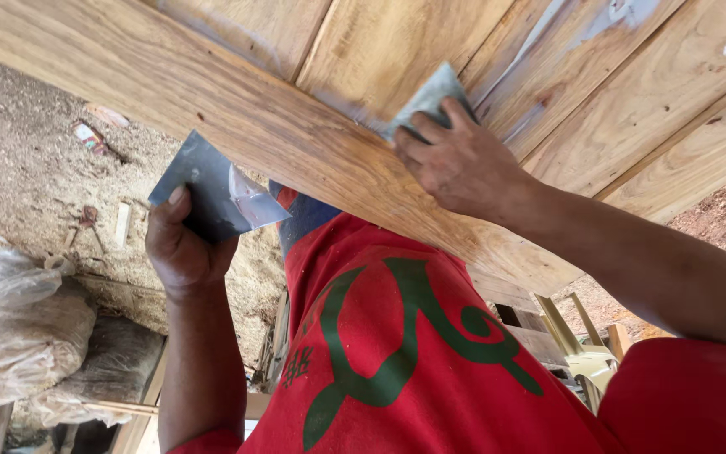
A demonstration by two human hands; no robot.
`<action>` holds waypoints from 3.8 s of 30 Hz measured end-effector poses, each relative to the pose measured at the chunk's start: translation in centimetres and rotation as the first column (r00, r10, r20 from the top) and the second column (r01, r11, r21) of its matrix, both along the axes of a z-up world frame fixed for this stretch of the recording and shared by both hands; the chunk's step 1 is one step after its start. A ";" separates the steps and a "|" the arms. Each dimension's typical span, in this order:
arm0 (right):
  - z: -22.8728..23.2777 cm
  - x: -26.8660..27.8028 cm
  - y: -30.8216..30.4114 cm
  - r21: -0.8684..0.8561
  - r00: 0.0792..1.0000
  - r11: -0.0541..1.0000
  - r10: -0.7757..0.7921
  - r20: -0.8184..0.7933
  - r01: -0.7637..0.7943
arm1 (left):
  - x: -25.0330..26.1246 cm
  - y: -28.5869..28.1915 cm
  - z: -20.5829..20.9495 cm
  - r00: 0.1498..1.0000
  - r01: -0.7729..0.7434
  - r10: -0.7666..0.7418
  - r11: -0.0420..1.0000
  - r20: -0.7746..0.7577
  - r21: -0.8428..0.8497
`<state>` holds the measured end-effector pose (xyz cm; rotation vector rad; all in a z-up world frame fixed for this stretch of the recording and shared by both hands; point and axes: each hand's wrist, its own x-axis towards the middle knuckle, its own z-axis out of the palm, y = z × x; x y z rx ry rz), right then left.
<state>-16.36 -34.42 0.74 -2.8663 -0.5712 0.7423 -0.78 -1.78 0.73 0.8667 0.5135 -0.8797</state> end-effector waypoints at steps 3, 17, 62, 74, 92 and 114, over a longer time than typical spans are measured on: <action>1.1 0.2 0.0 0.016 0.998 0.999 -0.050 -0.031 0.050 | -0.2 -0.2 0.1 0.999 -0.001 0.001 1.000 0.037 -0.002; -0.7 -1.6 -0.5 -0.067 0.993 0.994 0.095 0.064 -0.091 | -0.5 -0.8 0.3 0.999 0.031 -0.032 0.999 0.018 0.013; 11.2 -5.6 6.4 0.711 0.242 0.306 -0.951 0.193 0.633 | -5.8 -15.4 7.0 0.580 0.619 -0.582 0.770 0.570 0.157; 16.8 -6.6 10.1 0.782 -0.079 0.104 -0.978 0.193 0.615 | -2.9 -18.3 9.5 0.578 0.673 -0.547 0.739 0.606 0.025; 11.2 -8.4 4.4 0.504 0.174 0.181 -0.983 0.062 0.844 | -1.8 -22.8 7.8 0.740 0.395 -0.332 0.918 0.585 0.020; -1.8 -11.4 -12.2 0.008 0.579 0.592 -0.792 0.193 0.806 | -6.3 -15.4 3.1 0.815 0.246 -0.395 0.899 0.424 0.363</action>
